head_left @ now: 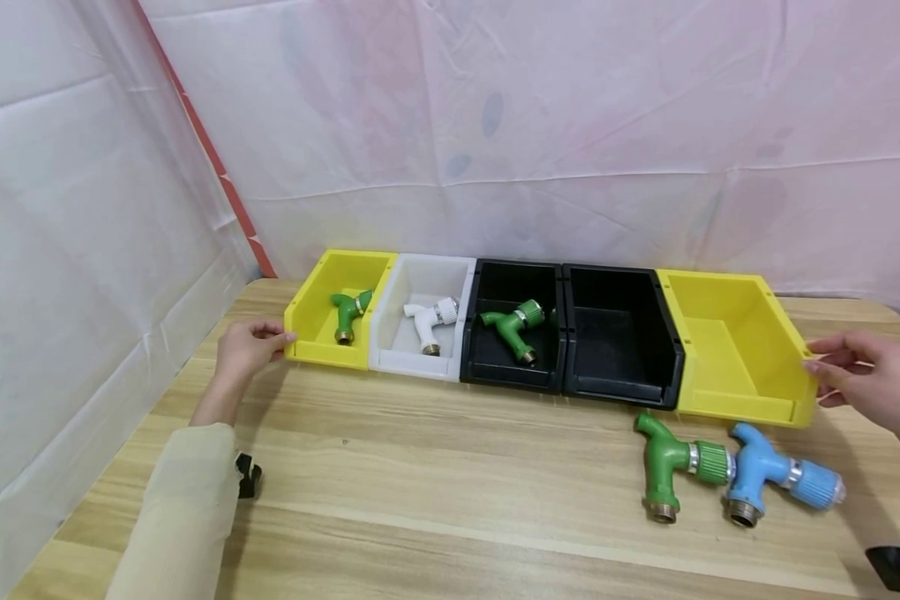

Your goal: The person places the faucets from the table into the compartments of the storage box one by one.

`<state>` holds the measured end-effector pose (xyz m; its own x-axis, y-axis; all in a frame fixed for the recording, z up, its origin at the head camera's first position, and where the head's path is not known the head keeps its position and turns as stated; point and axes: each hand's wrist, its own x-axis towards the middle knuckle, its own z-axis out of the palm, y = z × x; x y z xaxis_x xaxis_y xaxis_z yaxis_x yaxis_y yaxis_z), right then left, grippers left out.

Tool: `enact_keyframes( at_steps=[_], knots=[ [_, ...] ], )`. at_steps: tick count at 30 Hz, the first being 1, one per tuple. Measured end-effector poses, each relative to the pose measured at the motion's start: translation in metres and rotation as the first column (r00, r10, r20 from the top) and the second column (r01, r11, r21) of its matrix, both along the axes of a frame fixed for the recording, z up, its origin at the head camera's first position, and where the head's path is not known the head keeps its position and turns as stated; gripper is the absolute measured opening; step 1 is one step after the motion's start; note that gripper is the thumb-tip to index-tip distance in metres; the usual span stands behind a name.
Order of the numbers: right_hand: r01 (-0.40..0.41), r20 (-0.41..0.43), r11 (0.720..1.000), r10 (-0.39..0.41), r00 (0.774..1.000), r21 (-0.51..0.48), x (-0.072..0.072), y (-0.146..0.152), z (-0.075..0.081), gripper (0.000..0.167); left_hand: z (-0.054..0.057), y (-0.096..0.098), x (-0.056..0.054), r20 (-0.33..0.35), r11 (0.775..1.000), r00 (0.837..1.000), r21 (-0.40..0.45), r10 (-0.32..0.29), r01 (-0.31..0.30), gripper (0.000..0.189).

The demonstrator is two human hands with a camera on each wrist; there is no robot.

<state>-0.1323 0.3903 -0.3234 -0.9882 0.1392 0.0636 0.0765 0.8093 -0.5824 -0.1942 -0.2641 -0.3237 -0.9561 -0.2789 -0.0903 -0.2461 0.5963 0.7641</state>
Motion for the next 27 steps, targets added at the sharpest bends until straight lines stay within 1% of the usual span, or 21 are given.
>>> enact_keyframes(
  at_steps=[6,13,14,17,20,21,24,27],
  knots=[
    [0.012,-0.037,1.000,-0.012,0.999,-0.005,0.0012,-0.0022,-0.0016,0.028,0.0003,-0.0005,0.0011,-0.011,1.000,1.000,-0.003,-0.018,0.018,0.032],
    [0.034,-0.036,0.999,-0.035,0.999,-0.032,0.0018,-0.0021,-0.0036,0.029,-0.0005,-0.0008,0.0013,-0.016,1.000,1.000,-0.003,-0.026,0.026,0.032],
    [0.048,-0.041,0.998,-0.050,0.998,-0.039,0.0012,-0.0008,-0.0046,0.024,-0.0005,-0.0005,0.0013,-0.019,1.000,0.999,-0.007,-0.026,0.026,0.032],
    [0.059,-0.027,0.997,-0.061,0.998,-0.050,0.0010,-0.0005,-0.0035,0.025,-0.0005,0.0002,0.0014,-0.025,1.000,0.999,-0.010,-0.020,0.020,0.031],
    [0.078,-0.012,0.996,-0.078,0.997,-0.039,0.0016,-0.0027,-0.0019,0.026,-0.0007,0.0008,0.0018,-0.033,1.000,0.999,-0.016,-0.021,0.020,0.031],
    [0.073,0.000,0.997,-0.073,0.997,-0.031,0.0023,-0.0048,-0.0001,0.032,-0.0007,0.0009,0.0019,-0.036,1.000,0.999,-0.017,-0.021,0.021,0.030],
    [0.086,0.010,0.996,-0.085,0.996,-0.026,0.0033,-0.0080,0.0013,0.033,-0.0015,0.0011,0.0024,-0.045,1.000,0.999,-0.017,-0.023,0.022,0.030],
    [0.091,0.020,0.995,-0.091,0.996,-0.034,0.0028,-0.0067,-0.0005,0.035,-0.0021,0.0015,0.0032,-0.047,1.000,0.999,-0.014,-0.017,0.017,0.029]
  ],
)
